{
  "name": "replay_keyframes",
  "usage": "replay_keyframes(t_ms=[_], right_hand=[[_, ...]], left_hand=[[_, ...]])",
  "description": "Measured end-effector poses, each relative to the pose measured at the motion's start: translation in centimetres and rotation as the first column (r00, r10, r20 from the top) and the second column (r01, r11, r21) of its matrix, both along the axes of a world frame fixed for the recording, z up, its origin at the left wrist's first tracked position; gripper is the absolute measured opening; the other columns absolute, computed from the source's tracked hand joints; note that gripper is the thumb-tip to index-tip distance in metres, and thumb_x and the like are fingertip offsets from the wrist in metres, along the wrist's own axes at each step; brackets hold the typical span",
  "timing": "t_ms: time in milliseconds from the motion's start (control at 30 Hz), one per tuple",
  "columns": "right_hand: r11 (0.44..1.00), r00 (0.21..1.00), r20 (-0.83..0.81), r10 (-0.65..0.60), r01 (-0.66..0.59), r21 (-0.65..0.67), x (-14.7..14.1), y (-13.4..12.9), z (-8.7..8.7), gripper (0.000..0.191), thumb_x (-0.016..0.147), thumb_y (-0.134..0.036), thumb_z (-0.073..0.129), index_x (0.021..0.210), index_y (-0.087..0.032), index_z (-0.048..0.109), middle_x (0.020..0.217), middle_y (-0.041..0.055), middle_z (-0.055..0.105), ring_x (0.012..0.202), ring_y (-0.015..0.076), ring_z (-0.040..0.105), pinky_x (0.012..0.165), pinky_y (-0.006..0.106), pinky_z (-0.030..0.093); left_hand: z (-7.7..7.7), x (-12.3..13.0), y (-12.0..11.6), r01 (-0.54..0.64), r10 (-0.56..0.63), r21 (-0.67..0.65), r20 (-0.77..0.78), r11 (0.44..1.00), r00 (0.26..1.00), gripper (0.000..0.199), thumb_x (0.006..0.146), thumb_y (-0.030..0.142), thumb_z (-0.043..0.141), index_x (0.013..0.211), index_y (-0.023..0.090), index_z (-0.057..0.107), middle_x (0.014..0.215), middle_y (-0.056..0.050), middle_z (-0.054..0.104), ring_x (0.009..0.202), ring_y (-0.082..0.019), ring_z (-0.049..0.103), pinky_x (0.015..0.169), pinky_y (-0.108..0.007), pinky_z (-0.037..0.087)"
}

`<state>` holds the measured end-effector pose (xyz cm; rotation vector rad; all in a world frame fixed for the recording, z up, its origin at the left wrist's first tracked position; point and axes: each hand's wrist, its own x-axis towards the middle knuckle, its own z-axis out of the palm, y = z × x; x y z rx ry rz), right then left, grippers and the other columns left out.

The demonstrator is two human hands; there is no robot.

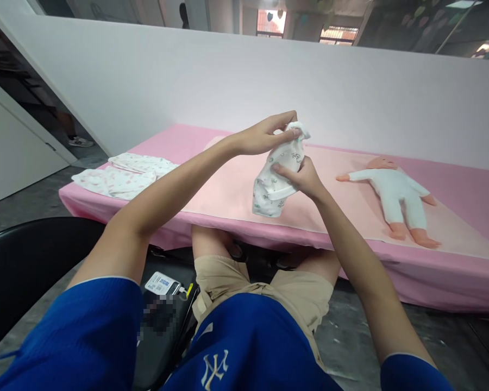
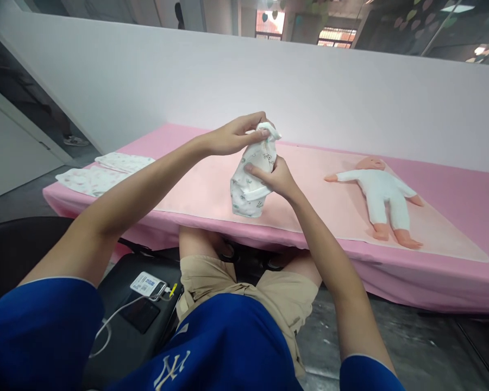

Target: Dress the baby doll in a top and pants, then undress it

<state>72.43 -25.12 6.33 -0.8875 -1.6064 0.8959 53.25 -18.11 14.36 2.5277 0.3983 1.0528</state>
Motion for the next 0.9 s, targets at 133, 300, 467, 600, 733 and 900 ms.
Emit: replay_keyframes(t_ms=[133, 300, 467, 600, 733, 900], right_hand=[[0.998, 0.998, -0.062, -0.029, 0.032, 0.060, 0.1, 1.2, -0.8, 0.092, 0.071, -0.071, 0.101, 0.145, -0.031, 0.063, 0.150, 0.0127, 0.072, 0.143, 0.0375, 0.067, 0.122, 0.056, 0.058], [0.997, 0.990, -0.136, 0.040, -0.049, -0.061, -0.1, 2.4, -3.1, 0.100, 0.064, -0.061, 0.108, 0.147, -0.029, 0.061, 0.153, 0.0120, 0.071, 0.147, 0.0336, 0.066, 0.126, 0.053, 0.055], [0.931, 0.930, -0.306, 0.205, -0.281, -0.233, -3.6, 2.8, -5.1, 0.073, 0.068, -0.064, 0.104, 0.122, -0.023, 0.076, 0.133, 0.0097, 0.083, 0.135, 0.0331, 0.075, 0.123, 0.048, 0.059], [0.876, 0.890, -0.400, 0.221, -0.361, -0.319, -8.1, 3.3, -6.5, 0.075, 0.066, -0.068, 0.103, 0.120, -0.024, 0.076, 0.127, 0.0085, 0.086, 0.127, 0.0321, 0.079, 0.116, 0.046, 0.065], [0.781, 0.888, -0.387, 0.248, -0.420, -0.463, -12.6, 5.1, -7.8, 0.076, 0.065, -0.069, 0.105, 0.115, -0.021, 0.076, 0.120, 0.0125, 0.087, 0.112, 0.0331, 0.083, 0.109, 0.049, 0.069], [0.628, 0.846, -0.282, 0.452, -0.526, -0.573, -18.7, 10.0, -8.6, 0.075, 0.064, -0.071, 0.106, 0.111, -0.019, 0.079, 0.115, 0.0153, 0.087, 0.107, 0.0358, 0.084, 0.101, 0.053, 0.072]], left_hand=[[-0.1, -1.0, 1.0, 0.034, -0.036, -0.119, -0.019, 0.992, 0.999, 0.064, 0.104, 0.087, 0.057, 0.099, 0.023, 0.051, 0.090, -0.005, 0.061, 0.090, -0.022, 0.069, 0.078, -0.036, 0.054], [0.6, -2.1, 1.1, -0.047, 0.047, -0.165, -0.001, 0.985, 0.999, 0.069, 0.103, 0.092, 0.052, 0.107, 0.023, 0.048, 0.088, -0.003, 0.056, 0.089, -0.020, 0.065, 0.077, -0.034, 0.046], [0.7, -3.5, 1.6, -0.121, 0.125, -0.214, 0.009, 0.969, 0.992, 0.074, 0.096, 0.098, 0.056, 0.103, 0.025, 0.046, 0.084, 0.000, 0.050, 0.088, -0.018, 0.054, 0.079, -0.036, 0.041], [-0.5, -7.1, 2.9, -0.247, 0.268, -0.312, 0.025, 0.917, 0.963, 0.069, 0.094, 0.093, 0.068, 0.100, 0.028, 0.043, 0.084, 0.002, 0.050, 0.081, -0.015, 0.043, 0.079, -0.038, 0.041], [-3.3, -13.7, 4.7, -0.419, 0.488, -0.515, -0.001, 0.748, 0.873, 0.056, 0.101, 0.073, 0.079, 0.104, 0.029, 0.044, 0.084, 0.003, 0.060, 0.087, -0.016, 0.046, 0.087, -0.041, 0.046], [-7.9, -24.5, 7.5, -0.478, 0.679, -0.704, 0.007, 0.525, 0.734, 0.037, 0.099, 0.039, 0.086, 0.120, 0.023, 0.060, 0.093, 0.001, 0.069, 0.096, -0.017, 0.054, 0.097, -0.045, 0.053]])
